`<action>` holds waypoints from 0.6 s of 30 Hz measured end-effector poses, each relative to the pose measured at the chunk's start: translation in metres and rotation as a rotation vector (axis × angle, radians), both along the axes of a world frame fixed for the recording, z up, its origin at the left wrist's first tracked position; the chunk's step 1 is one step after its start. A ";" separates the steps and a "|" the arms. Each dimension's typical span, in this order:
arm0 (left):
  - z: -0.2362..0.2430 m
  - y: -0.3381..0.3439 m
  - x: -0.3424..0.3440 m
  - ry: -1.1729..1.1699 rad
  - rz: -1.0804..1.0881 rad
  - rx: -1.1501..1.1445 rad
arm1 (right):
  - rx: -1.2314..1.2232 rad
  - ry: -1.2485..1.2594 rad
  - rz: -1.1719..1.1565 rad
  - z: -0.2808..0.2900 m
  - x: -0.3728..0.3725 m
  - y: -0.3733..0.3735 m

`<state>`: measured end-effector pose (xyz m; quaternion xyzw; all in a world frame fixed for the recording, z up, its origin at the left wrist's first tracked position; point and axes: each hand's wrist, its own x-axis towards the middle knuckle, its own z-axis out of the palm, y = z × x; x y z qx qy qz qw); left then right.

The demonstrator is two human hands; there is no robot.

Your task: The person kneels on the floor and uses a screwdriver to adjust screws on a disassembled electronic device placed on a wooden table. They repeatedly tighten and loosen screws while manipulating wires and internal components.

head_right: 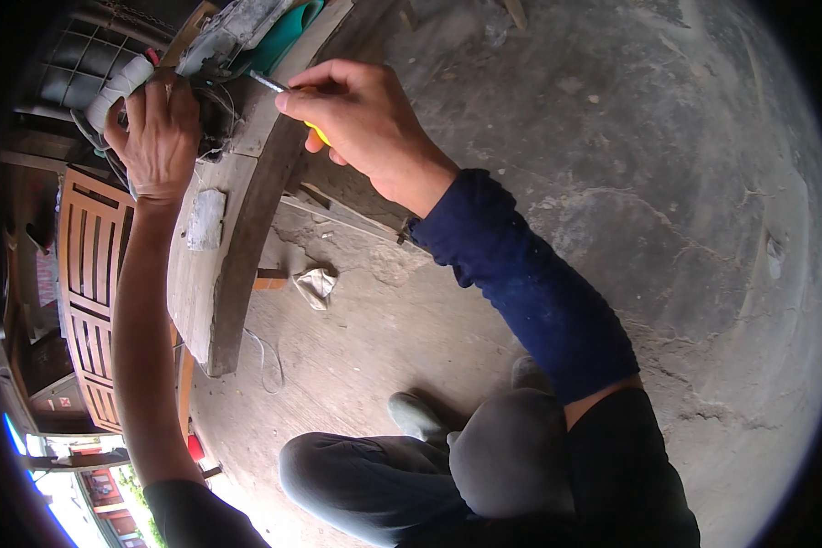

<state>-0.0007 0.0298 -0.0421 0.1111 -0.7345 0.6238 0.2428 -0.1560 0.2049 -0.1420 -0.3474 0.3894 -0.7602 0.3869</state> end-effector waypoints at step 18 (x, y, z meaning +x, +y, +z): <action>-0.026 -0.036 -0.006 0.046 0.076 0.326 | 0.011 0.021 0.078 0.018 -0.011 0.009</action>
